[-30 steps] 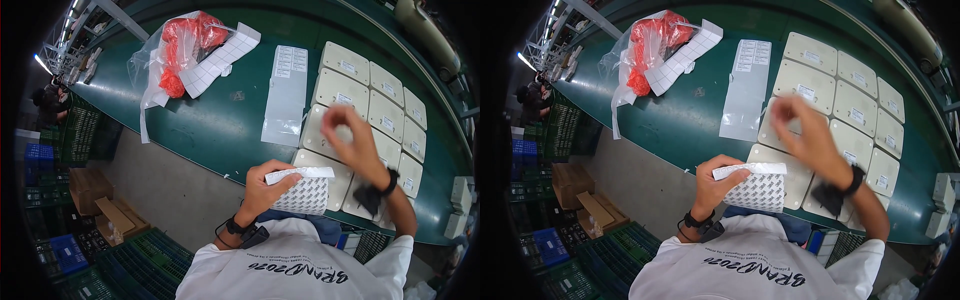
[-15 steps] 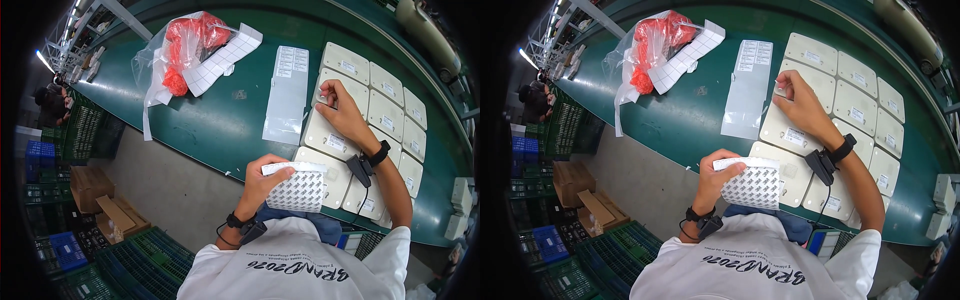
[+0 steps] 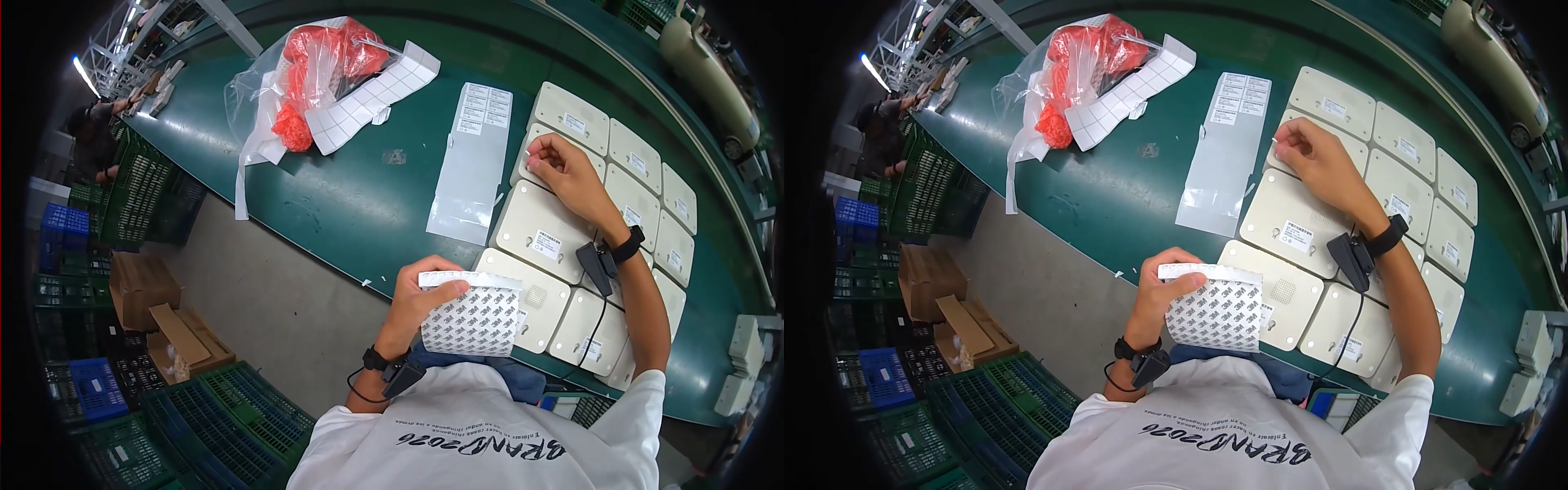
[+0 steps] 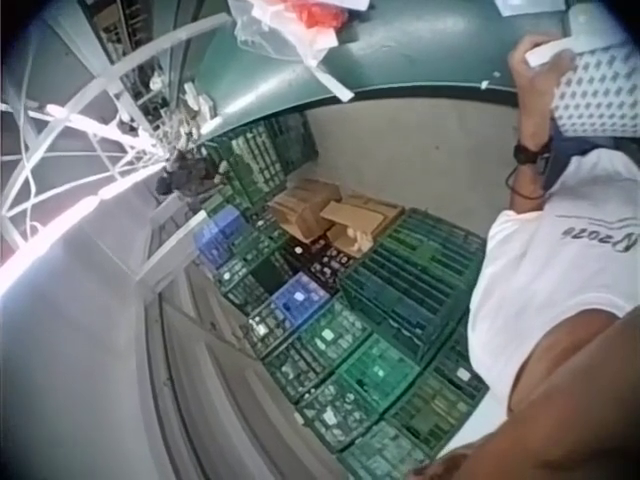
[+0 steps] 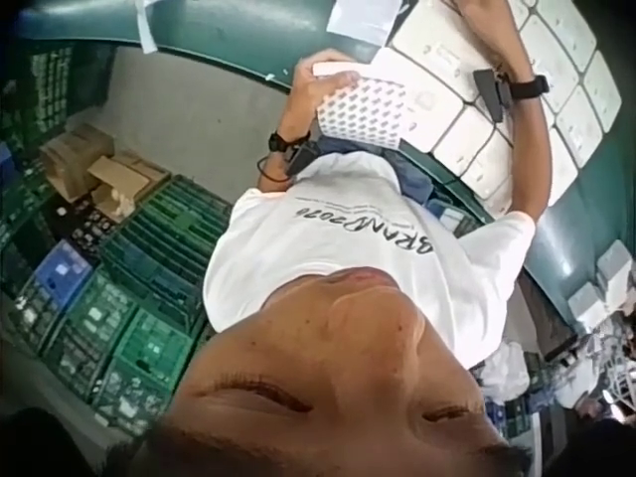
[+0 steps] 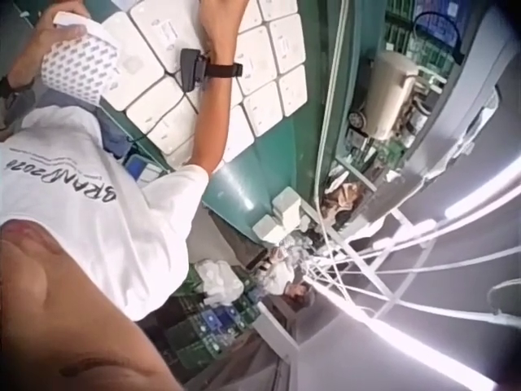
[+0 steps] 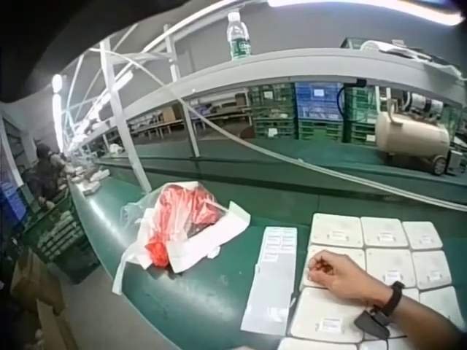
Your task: The person peels adhesive pads from a sheet and presses them onto the back of electronic devices, then stacks them and places them into a green plastic crate.
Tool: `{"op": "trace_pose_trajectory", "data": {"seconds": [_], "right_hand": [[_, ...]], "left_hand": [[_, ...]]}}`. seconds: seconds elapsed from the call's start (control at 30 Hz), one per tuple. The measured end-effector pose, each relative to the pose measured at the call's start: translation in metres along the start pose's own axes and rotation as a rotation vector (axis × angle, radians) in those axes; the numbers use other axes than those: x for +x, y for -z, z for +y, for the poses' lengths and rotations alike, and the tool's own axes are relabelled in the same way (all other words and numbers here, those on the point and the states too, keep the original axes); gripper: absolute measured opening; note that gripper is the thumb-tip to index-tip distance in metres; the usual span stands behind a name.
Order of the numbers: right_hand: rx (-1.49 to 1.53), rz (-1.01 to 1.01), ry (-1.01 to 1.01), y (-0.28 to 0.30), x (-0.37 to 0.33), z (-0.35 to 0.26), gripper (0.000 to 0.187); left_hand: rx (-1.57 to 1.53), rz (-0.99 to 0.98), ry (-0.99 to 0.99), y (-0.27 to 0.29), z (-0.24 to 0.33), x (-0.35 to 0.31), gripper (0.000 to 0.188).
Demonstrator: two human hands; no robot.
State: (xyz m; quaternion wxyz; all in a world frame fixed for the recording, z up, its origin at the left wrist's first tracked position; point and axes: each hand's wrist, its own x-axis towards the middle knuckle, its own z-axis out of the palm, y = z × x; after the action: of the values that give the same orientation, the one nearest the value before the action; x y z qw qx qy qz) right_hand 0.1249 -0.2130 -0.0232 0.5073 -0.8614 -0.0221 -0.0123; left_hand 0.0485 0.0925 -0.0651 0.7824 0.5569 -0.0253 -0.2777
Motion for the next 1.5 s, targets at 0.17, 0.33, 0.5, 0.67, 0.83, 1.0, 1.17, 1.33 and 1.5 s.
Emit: {"op": "trace_pose_trajectory", "data": {"seconds": [0.17, 0.33, 0.5, 0.67, 0.83, 1.0, 1.17, 1.33, 1.5], "right_hand": [[-0.134, 0.007, 0.033, -0.009, 0.002, -0.011, 0.008], [-0.295, 0.084, 0.191, -0.011, -0.004, -0.014, 0.008], [-0.614, 0.162, 0.482, -0.01, -0.013, -0.018, 0.013], [-0.999, -0.036, 0.5, -0.015, -0.03, -0.036, 0.025], [-0.849, -0.058, 0.371, 0.003, -0.019, -0.029, 0.033], [-0.868, -0.105, 0.449, 0.007, -0.023, -0.032, 0.028], [-0.989, -0.126, 0.642, 0.001, -0.008, -0.031, 0.017], [-0.35, 0.046, 0.171, 0.038, 0.032, 0.025, 0.011], [-0.445, 0.12, 0.146, 0.024, 0.04, 0.024, 0.013]], "left_hand": [[0.023, -0.004, -0.001, 0.003, 0.002, -0.003, 0.015], [0.04, -0.006, 0.0, 0.003, -0.001, 0.002, 0.017], [0.059, 0.025, 0.0, 0.002, -0.002, -0.002, 0.019], [0.039, -0.023, 0.0, 0.001, 0.003, -0.003, 0.015], [0.002, -0.03, -0.021, 0.004, -0.001, 0.0, 0.016], [-0.012, -0.065, -0.02, 0.009, -0.004, 0.003, 0.017], [0.008, -0.065, -0.049, 0.015, -0.006, 0.001, 0.017], [0.005, -0.09, -0.026, 0.007, -0.003, 0.003, 0.018], [0.036, -0.049, -0.019, 0.009, -0.002, 0.0, 0.019]]}}
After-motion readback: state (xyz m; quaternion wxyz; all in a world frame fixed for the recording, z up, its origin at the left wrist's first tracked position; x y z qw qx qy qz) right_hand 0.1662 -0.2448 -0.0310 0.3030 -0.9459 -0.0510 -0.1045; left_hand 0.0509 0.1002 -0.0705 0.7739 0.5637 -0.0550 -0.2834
